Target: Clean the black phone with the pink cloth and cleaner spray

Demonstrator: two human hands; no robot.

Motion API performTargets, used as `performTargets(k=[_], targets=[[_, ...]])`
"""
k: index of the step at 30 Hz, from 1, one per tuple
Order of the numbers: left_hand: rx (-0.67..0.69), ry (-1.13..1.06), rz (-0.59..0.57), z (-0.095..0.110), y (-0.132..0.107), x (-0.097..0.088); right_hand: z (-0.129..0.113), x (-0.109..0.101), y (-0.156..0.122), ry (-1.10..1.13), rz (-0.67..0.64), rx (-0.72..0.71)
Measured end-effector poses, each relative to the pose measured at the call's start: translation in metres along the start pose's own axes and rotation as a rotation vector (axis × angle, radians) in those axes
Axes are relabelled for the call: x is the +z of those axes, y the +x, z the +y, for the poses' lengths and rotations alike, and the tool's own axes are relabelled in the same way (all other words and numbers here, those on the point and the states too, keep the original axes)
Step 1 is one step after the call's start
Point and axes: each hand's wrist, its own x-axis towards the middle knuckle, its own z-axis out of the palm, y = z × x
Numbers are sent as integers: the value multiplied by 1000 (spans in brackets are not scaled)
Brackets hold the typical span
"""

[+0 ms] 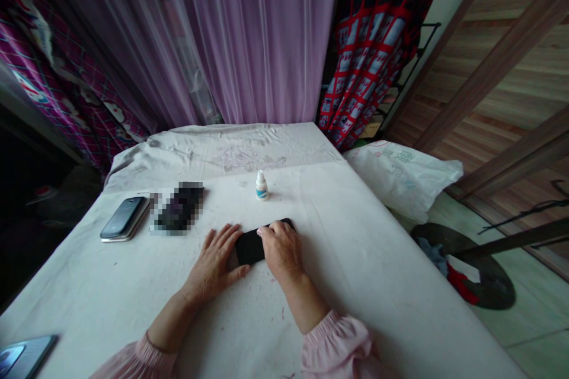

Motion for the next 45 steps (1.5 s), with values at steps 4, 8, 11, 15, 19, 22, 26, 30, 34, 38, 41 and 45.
performTargets(k=[4,8,11,15,19,22,26,30,34,38,41,45], targets=[[-1,4,-15,1,0,-2,25,-3,4,-18,31,136],[2,4,-8,1,1,-2,42,-7,6,-57,60,247],[3,4,4,1,1,0,30,-5,5,-64,44,194],[3,15,9,0,0,1,-5,3,0,-21,16,49],[12,24,6,-2,0,3,-21,9,-3,11,16,-38],[23,13,23,-3,0,3,0,6,-1,-5,42,17],[21,0,15,-3,1,1,41,-2,0,-75,122,204],[17,8,7,-2,1,1,40,-3,-4,-85,168,168],[25,22,31,-4,0,5,2,4,-12,-48,148,-29],[33,20,45,-6,-1,6,-13,5,-19,18,135,-88],[30,12,32,-5,0,3,7,0,-23,35,149,-11],[23,-3,14,-3,1,1,42,-6,-28,-2,225,114]])
